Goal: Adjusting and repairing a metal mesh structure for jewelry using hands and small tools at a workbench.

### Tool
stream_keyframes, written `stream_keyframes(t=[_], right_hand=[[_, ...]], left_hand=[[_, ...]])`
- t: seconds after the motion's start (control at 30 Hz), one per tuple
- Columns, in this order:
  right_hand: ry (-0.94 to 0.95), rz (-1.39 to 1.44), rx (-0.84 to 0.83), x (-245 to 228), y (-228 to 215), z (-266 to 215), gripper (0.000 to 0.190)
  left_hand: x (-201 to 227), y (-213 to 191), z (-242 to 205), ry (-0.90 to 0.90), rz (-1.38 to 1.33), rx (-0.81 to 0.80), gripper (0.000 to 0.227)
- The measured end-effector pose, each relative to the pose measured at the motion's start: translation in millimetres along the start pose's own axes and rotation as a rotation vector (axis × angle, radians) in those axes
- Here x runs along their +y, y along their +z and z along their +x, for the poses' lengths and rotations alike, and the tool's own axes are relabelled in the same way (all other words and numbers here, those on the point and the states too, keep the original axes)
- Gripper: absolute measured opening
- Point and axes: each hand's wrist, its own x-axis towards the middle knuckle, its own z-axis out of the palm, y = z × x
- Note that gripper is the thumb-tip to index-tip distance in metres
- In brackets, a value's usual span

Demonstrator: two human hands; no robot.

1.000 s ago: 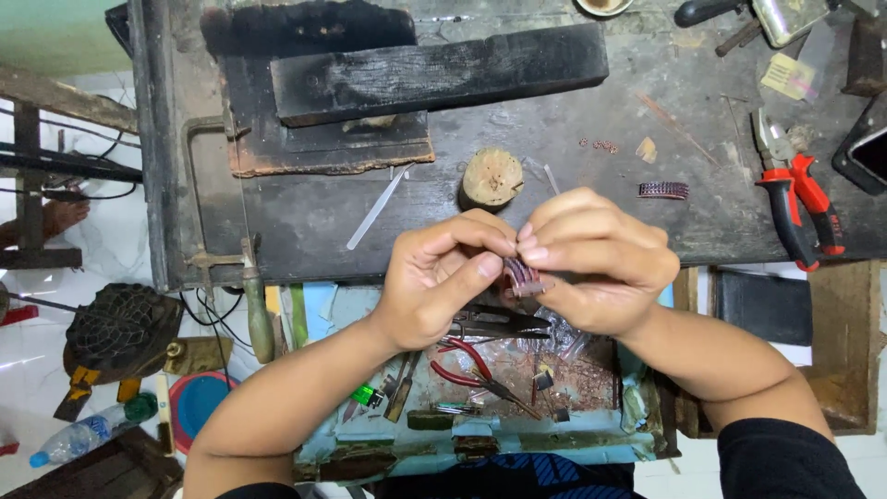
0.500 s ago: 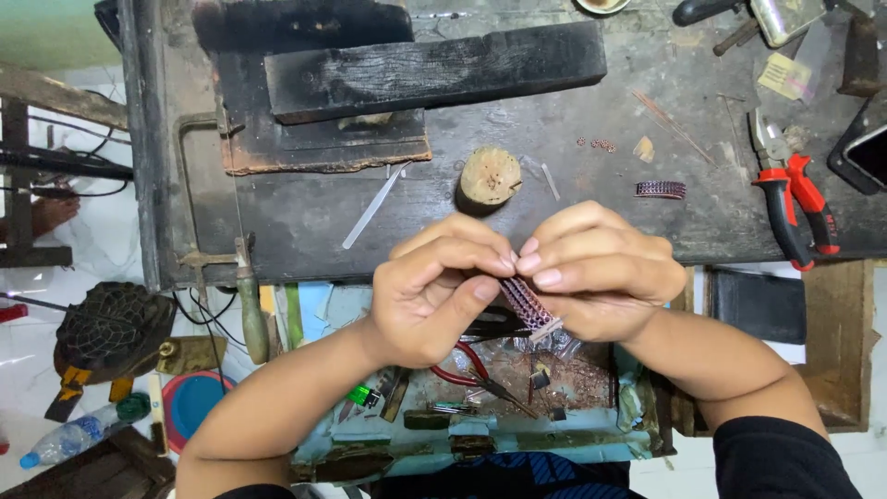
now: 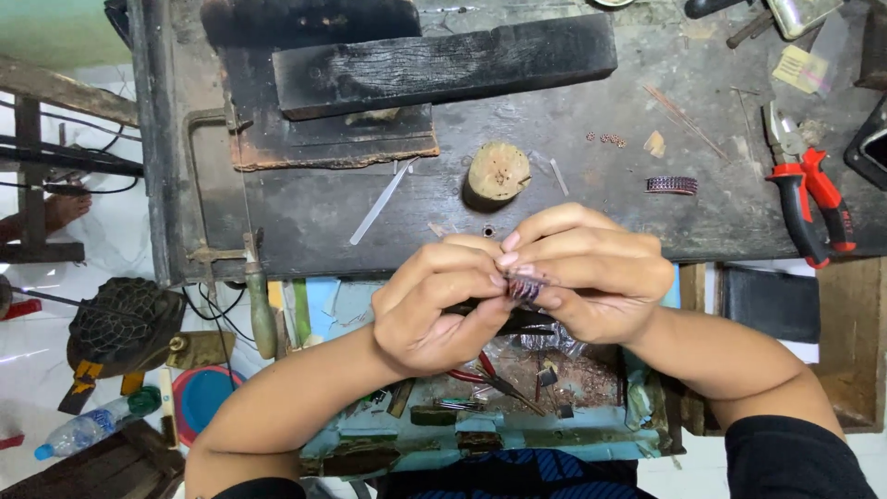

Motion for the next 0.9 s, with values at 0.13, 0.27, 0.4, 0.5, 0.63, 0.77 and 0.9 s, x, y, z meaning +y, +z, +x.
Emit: stream_keyframes(t=[0.13, 0.27, 0.4, 0.5, 0.63, 0.77, 0.9], right_hand=[[0.010, 0.028, 0.010, 2.7, 1.0, 0.0, 0.026], [0.034, 0.069, 0.011, 4.3, 0.9, -1.4, 0.025], [0.043, 0.050, -0.009, 3.8, -0.2, -0.2, 0.028], [0.046, 0.046, -0.004, 3.5, 0.6, 0.2, 0.029], [0.043, 0.049, -0.008, 5.3, 0.0, -0.1, 0.029], [0.029, 0.033, -0.018, 4.8, -0.4, 1.9, 0.029], [0.027, 0.030, -0.020, 4.9, -0.3, 2.1, 0.029]], left_hand=[[1.2, -0.1, 1.2, -0.014, 0.031, 0.004, 0.013], [0.6, 0.9, 0.5, -0.011, 0.040, 0.024, 0.013], [-0.1, 0.2, 1.3, -0.003, 0.039, 0.015, 0.012], [-0.1, 1.0, 1.5, -0.003, 0.043, 0.025, 0.011], [-0.9, 1.0, 1.7, -0.004, 0.036, 0.030, 0.011], [-1.4, 1.9, 1.0, 0.000, 0.029, 0.031, 0.011], [-1.1, 2.8, 2.0, 0.007, 0.036, 0.040, 0.011]])
